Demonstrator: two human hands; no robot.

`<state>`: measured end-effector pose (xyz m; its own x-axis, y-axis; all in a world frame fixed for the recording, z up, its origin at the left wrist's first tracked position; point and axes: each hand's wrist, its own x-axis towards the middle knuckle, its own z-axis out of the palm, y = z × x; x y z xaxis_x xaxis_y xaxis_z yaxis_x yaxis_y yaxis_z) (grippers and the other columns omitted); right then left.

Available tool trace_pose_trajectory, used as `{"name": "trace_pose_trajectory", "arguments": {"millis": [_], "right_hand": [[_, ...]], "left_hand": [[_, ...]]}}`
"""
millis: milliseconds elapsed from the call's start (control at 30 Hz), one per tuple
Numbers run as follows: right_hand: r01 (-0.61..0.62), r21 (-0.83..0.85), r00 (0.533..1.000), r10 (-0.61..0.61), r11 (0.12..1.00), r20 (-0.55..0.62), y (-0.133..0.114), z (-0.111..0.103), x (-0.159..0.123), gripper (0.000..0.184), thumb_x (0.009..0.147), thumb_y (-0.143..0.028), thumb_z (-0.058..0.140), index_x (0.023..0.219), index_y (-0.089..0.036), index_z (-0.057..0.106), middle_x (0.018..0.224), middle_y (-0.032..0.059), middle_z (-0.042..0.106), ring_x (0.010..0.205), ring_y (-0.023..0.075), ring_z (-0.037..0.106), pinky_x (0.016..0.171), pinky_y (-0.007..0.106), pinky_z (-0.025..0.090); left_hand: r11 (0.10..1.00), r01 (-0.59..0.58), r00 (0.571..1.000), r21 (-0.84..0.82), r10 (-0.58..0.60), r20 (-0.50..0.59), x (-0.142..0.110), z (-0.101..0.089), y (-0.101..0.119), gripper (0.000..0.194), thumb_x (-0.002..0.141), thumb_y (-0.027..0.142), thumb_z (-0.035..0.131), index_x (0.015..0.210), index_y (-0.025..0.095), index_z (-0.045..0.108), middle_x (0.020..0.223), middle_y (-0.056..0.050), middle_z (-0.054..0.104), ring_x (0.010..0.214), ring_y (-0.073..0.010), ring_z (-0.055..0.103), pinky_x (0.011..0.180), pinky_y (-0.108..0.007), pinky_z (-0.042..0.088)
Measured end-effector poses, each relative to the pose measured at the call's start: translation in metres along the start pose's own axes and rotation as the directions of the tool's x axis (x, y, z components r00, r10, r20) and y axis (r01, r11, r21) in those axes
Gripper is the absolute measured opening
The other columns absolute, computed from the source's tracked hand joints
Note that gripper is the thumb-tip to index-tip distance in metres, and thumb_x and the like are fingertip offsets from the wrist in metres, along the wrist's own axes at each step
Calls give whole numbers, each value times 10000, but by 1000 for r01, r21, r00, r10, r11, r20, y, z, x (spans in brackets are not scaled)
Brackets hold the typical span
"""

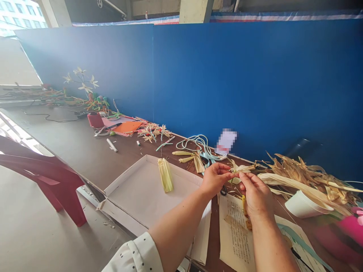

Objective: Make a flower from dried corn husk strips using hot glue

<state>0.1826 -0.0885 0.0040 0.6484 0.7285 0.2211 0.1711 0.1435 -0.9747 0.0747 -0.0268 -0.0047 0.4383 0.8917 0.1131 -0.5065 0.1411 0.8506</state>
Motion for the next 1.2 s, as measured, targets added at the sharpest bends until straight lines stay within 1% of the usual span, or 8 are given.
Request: {"name": "trace_pose_trajectory", "arguments": {"millis": [167,233,367,467,533,700,1033,1200], "right_hand": [[-33,17,999,32,999,36,1,-2,0,355,682,-496,728,867,-200,659,574,-35,510,519,93,397,466,209,297],[-17,-47,999,19,999,28,1,-4,1,370,693,-514,709,876,-197,657,581,-29,518,529,103,418,481,220,318],[54,-244,998,-55,968,6,1,-9,4,398,717,-558,652,858,-185,650,551,-21,513,532,137,474,511,255,366],[100,-352,995,-97,931,25,-1,-11,5,388,735,-554,620,851,-185,649,529,-13,531,513,152,491,512,271,374],[117,-388,993,-110,914,40,-2,-12,5,375,739,-547,613,842,-188,648,530,-9,547,510,157,500,516,275,379],[130,-341,992,-122,931,44,-4,-11,3,382,731,-572,627,808,-199,645,563,-6,572,526,155,512,531,277,387],[83,-182,996,-77,980,37,0,-8,3,437,681,-588,674,843,-183,663,639,10,610,520,123,476,493,253,361],[71,-169,997,-64,983,45,1,-9,4,446,663,-593,688,825,-178,663,599,3,583,502,117,455,479,250,348]], "left_hand": [[995,-24,1000,93,23,13,0,-1,0,495,516,459,821,858,117,716,750,-44,662,680,-112,562,686,-256,429],[992,-29,1000,121,29,8,0,-1,0,479,522,462,813,847,118,733,752,-45,665,683,-114,550,681,-255,424],[990,-24,1000,143,23,8,-1,-1,2,477,522,473,804,839,121,747,732,-42,660,664,-108,521,650,-248,408],[984,-6,1000,176,6,3,-3,0,5,479,517,471,806,834,116,750,712,-40,653,636,-97,491,616,-238,390],[980,2,1000,200,-3,3,-4,1,7,474,521,469,803,831,114,751,700,-38,648,617,-89,470,596,-234,379],[975,-13,1000,223,11,9,-5,0,6,422,556,449,791,825,126,755,714,-34,658,622,-90,486,620,-235,398],[965,-3,1000,262,0,9,-2,-2,2,422,565,455,787,824,123,749,668,-12,628,592,-79,465,589,-224,377],[964,0,1000,266,-5,17,-2,-3,1,404,578,453,774,807,122,735,629,4,590,569,-74,442,552,-218,355]]}}
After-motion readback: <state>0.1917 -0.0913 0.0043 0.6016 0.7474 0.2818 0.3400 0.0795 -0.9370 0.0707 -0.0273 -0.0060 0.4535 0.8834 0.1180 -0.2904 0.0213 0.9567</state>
